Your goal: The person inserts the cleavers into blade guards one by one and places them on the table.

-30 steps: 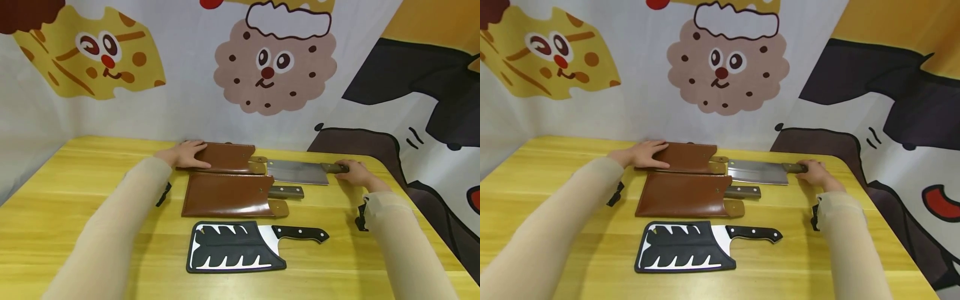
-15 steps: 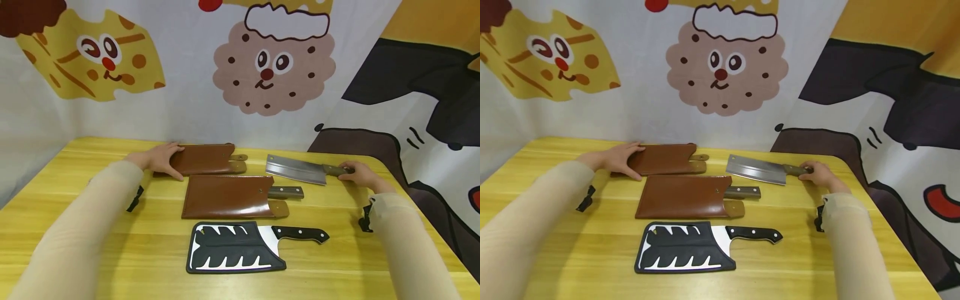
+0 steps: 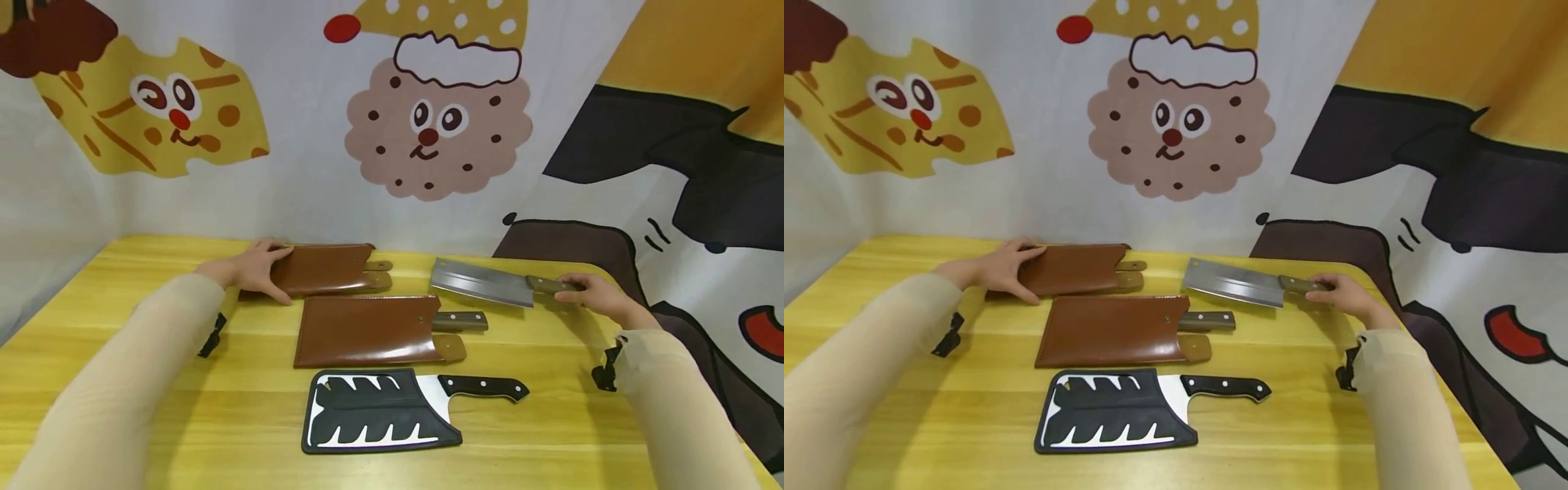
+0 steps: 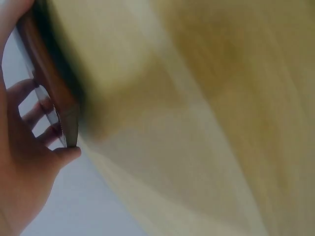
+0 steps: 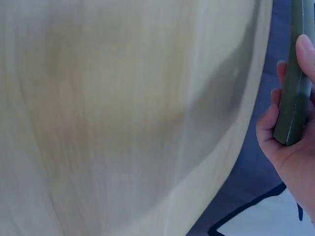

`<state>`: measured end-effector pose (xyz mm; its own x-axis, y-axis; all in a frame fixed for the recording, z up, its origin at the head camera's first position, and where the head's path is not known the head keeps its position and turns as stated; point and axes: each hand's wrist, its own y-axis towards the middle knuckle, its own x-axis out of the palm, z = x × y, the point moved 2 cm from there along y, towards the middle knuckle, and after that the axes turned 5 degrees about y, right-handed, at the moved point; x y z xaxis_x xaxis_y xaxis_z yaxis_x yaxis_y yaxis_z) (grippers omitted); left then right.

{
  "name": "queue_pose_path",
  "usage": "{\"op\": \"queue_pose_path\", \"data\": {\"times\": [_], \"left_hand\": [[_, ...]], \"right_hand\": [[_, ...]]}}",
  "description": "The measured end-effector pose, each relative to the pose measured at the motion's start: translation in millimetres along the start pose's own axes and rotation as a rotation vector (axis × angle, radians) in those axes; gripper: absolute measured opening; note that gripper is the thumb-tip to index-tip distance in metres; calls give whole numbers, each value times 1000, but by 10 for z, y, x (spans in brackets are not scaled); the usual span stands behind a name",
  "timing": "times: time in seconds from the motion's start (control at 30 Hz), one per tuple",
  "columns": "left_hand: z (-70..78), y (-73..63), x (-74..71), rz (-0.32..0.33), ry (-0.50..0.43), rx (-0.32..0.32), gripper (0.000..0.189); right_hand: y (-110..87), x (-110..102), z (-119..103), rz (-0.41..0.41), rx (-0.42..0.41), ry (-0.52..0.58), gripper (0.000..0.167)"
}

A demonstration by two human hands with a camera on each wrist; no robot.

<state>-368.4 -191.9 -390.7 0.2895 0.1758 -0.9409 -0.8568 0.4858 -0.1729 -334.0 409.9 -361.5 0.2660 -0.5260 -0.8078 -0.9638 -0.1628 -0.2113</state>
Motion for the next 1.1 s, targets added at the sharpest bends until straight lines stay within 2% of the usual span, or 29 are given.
{"op": "queue_pose_path", "data": {"times": [0.27, 0.6, 0.93, 1.1], "left_hand": [[87, -145, -91, 46, 4, 43, 114], [375, -145, -142, 58, 20, 75, 108], [575, -164, -196, 89, 41, 108, 109], [682, -215, -251, 91, 31, 126, 108]], "right_hand": [[-124, -117, -83, 32, 5, 0, 69], [-184, -181, -322, 31, -30, -9, 63], [-175, -137, -591, -10, -72, -10, 64], [-191, -137, -687, -10, -88, -17, 63]]}}
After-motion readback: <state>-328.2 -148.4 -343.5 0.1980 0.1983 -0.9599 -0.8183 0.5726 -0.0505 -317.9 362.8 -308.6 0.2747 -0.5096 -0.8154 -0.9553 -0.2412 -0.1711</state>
